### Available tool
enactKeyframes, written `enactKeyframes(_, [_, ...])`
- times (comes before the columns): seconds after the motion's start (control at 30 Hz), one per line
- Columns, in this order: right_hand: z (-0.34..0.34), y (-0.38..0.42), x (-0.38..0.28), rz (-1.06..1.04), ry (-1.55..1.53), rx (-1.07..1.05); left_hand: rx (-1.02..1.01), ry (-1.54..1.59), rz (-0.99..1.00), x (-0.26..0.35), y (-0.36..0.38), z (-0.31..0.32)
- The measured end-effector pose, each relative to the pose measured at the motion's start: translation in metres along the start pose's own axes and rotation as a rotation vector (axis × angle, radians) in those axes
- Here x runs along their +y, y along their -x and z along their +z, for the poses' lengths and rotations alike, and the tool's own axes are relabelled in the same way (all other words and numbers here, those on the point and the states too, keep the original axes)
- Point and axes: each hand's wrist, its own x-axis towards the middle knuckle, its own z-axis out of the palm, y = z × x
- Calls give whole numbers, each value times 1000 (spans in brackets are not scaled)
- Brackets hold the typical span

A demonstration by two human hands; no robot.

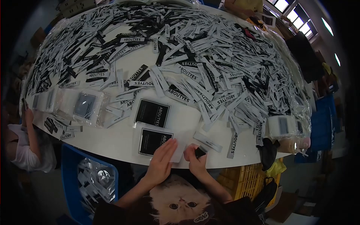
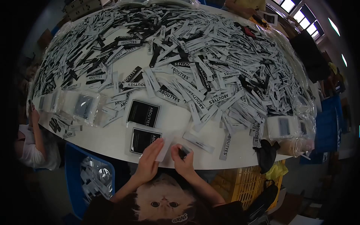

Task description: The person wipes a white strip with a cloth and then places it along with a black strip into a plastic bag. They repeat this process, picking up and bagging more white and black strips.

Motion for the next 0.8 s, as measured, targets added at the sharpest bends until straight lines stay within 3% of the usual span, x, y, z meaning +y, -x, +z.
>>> enactKeyframes(0.07, [11,-4,-32,-57,551,-91,-29,8,-4,-4,10,6])
enactKeyframes(0.13, [3,-6,-38,64,603,-179,-58,15,-6,0,9,-1])
enactKeyframes(0.2, [3,-6,-37,185,652,-269,-108,354,-188,10,7,-16])
enactKeyframes(0.23, [5,0,-32,83,657,-373,-28,607,-263,7,13,-15])
enactKeyframes(0.27, [9,5,-27,-15,658,-474,-20,609,-389,3,15,-13])
enactKeyframes(0.3, [15,6,-22,-256,802,-534,-15,610,-515,1,16,-12])
enactKeyframes(0.37, [23,5,-23,-232,763,-497,-2,519,-470,5,11,-18])
enactKeyframes(0.43, [31,0,-27,-213,728,-462,159,427,-558,14,3,-25])
enactKeyframes(0.5, [39,-3,-30,-448,606,-179,248,439,-539,7,4,-20])
enactKeyframes(0.6, [36,0,-25,-581,805,-233,166,301,-468,14,-5,-22])
enactKeyframes(0.67, [30,0,-20,-592,851,-266,176,-60,-178,12,-11,-18])
enactKeyframes(0.8, [32,4,-26,-551,904,-216,144,-82,-219,15,-15,-18])
